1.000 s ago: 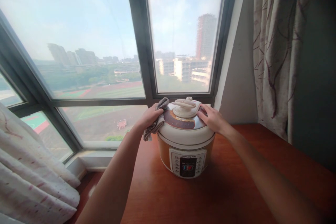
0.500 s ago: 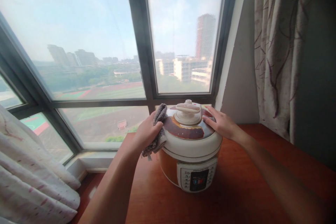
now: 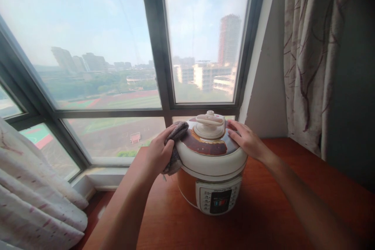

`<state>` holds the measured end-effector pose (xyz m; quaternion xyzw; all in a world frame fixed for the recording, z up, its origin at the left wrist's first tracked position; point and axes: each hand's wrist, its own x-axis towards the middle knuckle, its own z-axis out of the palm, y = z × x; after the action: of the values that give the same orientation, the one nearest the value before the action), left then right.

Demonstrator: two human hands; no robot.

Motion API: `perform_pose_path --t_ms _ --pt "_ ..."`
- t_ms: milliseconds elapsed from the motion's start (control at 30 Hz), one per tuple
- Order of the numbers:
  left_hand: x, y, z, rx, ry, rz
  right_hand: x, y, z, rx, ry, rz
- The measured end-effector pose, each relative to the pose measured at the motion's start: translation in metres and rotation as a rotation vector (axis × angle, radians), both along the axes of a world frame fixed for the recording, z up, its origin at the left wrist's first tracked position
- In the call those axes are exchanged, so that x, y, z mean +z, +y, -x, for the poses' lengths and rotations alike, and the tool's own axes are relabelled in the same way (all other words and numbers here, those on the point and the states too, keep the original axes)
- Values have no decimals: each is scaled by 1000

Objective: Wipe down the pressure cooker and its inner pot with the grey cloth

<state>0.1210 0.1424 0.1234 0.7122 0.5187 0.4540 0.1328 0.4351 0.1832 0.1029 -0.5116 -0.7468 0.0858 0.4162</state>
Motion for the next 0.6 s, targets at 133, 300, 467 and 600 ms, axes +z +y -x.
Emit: perform_pose_path --t_ms 133,300,467,600 --pt "2 -14 -9 -79 -25 -72 0 0 0 17 10 -10" --pt "11 -43 -16 -221 128 -109 -1 1 0 14 8 -12" --pt "8 -48 -17 -129 317 -129 -1 0 -1 -5 14 11" --pt "-4 -34 -7 30 382 -110 1 -1 0 -7 10 25"
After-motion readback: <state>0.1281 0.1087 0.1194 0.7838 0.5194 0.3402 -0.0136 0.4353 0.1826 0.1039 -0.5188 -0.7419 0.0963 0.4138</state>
